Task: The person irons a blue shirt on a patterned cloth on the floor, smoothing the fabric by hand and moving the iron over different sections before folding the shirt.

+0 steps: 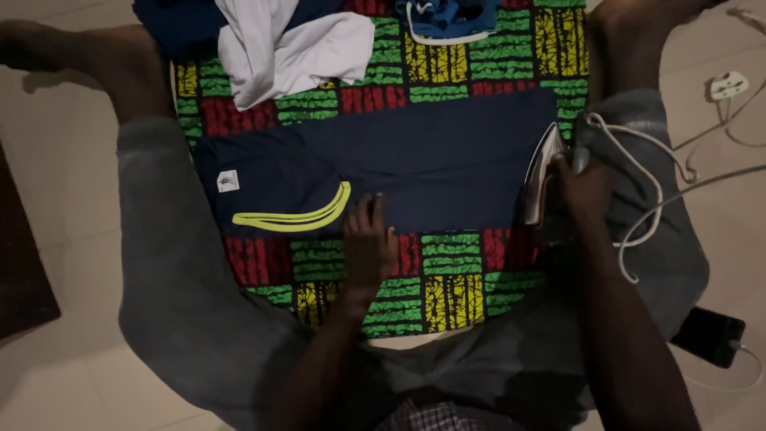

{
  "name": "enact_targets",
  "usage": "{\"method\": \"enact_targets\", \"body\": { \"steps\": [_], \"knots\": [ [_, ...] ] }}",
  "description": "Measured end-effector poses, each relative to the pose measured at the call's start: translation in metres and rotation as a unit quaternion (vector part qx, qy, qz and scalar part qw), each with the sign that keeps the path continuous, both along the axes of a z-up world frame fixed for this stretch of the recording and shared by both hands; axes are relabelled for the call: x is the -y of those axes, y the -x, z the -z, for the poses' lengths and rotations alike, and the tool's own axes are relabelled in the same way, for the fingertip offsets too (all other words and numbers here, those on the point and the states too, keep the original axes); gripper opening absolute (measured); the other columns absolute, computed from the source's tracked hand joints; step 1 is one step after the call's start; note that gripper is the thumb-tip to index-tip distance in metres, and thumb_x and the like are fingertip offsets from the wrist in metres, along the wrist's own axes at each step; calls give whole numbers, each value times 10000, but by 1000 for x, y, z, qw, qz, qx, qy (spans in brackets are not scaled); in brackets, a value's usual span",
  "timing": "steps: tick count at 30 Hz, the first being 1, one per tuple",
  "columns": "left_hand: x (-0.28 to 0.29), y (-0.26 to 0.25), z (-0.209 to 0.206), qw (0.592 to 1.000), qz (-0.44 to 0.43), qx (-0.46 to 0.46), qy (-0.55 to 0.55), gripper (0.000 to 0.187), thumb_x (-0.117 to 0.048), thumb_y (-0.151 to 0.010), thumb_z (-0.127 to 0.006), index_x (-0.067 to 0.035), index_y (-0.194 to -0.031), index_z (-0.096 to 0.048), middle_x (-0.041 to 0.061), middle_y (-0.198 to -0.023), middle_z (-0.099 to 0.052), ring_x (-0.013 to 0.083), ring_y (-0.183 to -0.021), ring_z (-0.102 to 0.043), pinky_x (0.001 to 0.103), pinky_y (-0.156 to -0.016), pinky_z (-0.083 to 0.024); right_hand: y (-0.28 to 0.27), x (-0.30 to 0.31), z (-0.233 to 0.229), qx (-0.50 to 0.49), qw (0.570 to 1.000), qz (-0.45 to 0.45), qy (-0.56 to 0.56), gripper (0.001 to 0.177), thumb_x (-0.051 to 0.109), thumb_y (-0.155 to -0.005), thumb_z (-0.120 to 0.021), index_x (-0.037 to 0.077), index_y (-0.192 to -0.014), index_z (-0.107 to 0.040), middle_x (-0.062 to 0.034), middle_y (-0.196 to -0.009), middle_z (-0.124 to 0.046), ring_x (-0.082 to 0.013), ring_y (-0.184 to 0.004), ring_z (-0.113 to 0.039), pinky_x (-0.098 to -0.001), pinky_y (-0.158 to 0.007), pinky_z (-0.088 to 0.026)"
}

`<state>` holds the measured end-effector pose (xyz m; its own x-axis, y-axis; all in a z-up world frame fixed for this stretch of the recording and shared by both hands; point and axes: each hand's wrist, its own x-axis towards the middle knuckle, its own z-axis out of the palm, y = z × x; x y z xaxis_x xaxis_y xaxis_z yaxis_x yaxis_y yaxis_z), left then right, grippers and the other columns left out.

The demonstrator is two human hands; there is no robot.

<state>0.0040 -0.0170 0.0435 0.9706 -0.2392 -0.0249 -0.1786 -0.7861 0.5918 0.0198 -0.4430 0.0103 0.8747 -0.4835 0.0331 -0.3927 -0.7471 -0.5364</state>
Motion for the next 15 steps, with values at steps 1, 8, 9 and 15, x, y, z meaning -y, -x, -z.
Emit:
{"method": "enact_targets", "body": {
  "steps": [1,8,9,15],
  "knots": [
    [-1,-4,4,1000,0,-1,0,674,-207,-897,-659,58,-1490,-478,289,-1484,-456,459,-1358,-428,607,-1169,-329,3,-6,-6,-1,1000,0,0,483,457,-941,-758,-13,-1050,-769,-204,-854,-725,-358,-770,-719,-463,-677,-529],
    [-22,-70,52,993,35,78,-78,428,-163,-978,-622,-37,-1385,-582,206,-1445,-500,421,-1397,-410,581,-1081,-360,46,-26,-13,-93,990,61,-87,497,449,-959,-799,-40,-976,-708,-153,-746,-682,-216,-641,-662,-401,-558,-489],
    [-28,-79,58,989,62,75,-110,372,-178,-1004,-619,-57,-1355,-610,178,-1395,-529,402,-1368,-425,590,-1089,-356,45,-29,-16,-137,976,94,-141,458,422,-930,-814,-25,-964,-722,-130,-721,-681,-187,-608,-642,-369,-535,-490],
    [-50,-90,54,988,103,85,-80,302,-191,-955,-639,-35,-1213,-653,162,-1209,-567,368,-1184,-512,544,-953,-411,21,-54,-53,-69,957,37,-280,319,353,-972,-747,77,-1130,-756,-27,-817,-712,-127,-601,-593,-310,-534,-458]
  ]
}}
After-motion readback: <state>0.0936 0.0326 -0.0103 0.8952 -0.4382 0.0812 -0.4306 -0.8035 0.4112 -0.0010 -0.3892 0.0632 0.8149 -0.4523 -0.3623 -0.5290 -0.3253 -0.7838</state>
